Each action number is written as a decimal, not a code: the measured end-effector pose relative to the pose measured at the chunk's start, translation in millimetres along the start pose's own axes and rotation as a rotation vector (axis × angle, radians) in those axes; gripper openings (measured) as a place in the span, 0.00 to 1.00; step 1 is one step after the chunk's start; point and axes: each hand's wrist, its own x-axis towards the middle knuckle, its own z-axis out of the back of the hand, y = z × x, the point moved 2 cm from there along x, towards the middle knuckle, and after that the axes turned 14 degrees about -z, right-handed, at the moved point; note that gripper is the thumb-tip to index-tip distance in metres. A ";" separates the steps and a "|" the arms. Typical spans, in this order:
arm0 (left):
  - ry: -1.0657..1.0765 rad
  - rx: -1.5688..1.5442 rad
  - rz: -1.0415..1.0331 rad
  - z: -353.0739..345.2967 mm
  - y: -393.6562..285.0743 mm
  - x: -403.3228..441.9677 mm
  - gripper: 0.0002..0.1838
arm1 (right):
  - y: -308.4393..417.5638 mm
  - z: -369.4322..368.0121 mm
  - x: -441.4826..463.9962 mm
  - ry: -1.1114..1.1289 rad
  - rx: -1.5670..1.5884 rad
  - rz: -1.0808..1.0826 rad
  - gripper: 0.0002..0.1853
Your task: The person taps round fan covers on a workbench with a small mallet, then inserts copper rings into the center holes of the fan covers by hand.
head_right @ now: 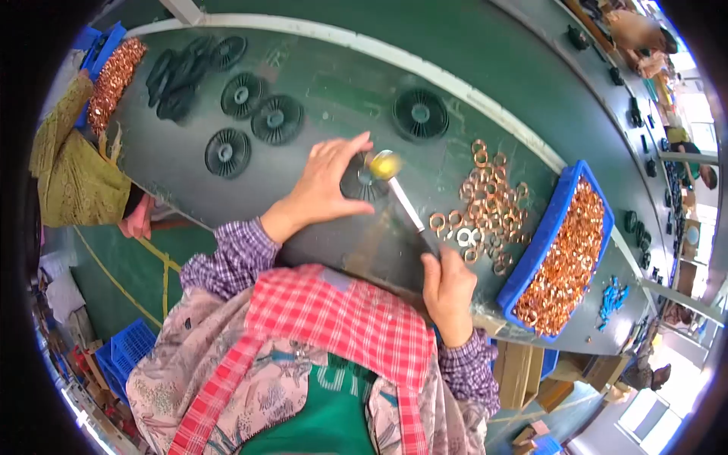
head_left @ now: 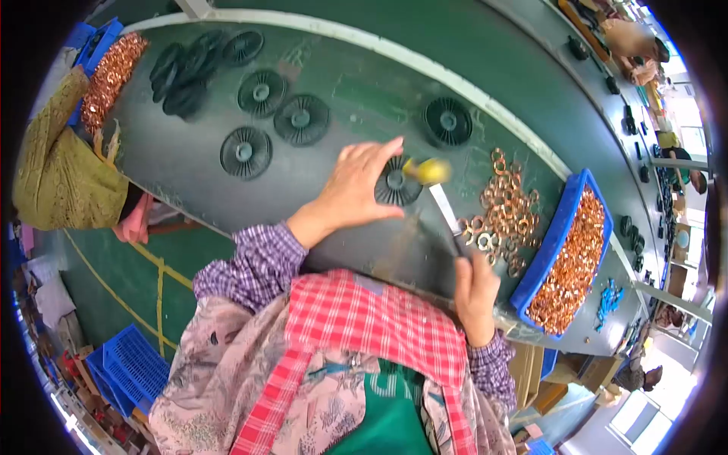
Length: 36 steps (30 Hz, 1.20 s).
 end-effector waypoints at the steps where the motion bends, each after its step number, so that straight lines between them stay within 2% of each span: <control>1: 0.001 -0.020 -0.002 -2.9 -7.1 -6.1 0.61 | 12.9 10.4 -5.2 0.038 0.116 -0.135 0.09; 2: 0.002 -0.014 -0.007 -2.2 -6.0 -6.1 0.61 | 12.3 9.7 -7.6 -0.039 0.191 -0.045 0.09; 4: 0.010 -0.008 -0.015 -3.0 -7.3 -5.9 0.61 | 4.8 -4.7 -2.0 0.005 0.006 0.034 0.09; 5: 0.029 -0.008 0.000 -3.1 -7.1 -6.1 0.60 | -10.5 -18.6 -2.4 0.107 -0.217 -0.072 0.09; 9: 0.017 -0.030 -0.021 4.4 -7.1 1.9 0.59 | -28.5 -15.2 -14.7 -0.087 0.148 -0.211 0.09; 10: 0.017 -0.022 -0.033 13.0 -4.9 19.4 0.59 | -31.6 -18.4 -13.1 -0.097 0.156 -0.205 0.09; 12: -0.130 0.000 -0.116 22.2 -8.7 57.5 0.57 | -48.2 -24.8 -21.7 -0.182 0.498 -0.412 0.11; 14: -0.176 0.080 -0.168 11.9 -0.3 96.6 0.53 | -61.3 -32.3 -20.3 -0.205 0.527 -0.381 0.12; 17: 0.027 0.134 -0.151 -18.5 22.8 125.2 0.48 | -67.4 -39.5 -22.1 -0.236 0.511 -0.459 0.13; 20: -0.042 0.099 -0.212 -11.7 23.3 114.4 0.50 | -65.6 -37.0 -21.4 -0.214 0.554 -0.472 0.14; 23: -0.010 0.283 -0.241 50.2 16.0 85.4 0.52 | -67.3 -36.1 -18.7 -0.192 0.631 -0.525 0.15; 24: 0.054 0.405 -0.211 71.4 19.1 67.3 0.53 | -66.8 -36.7 -18.7 -0.192 0.632 -0.536 0.15; 28: 0.359 0.435 0.124 123.5 58.6 1.7 0.55 | -62.5 -35.8 -15.2 -0.166 0.600 -0.513 0.15; 33: 0.299 0.341 0.074 123.7 61.6 -5.8 0.51 | -62.8 -36.7 -15.2 -0.189 0.446 -0.415 0.15; 36: 0.218 0.204 -0.137 91.5 27.4 8.8 0.51 | -59.2 -37.5 -19.5 -0.203 0.463 -0.397 0.13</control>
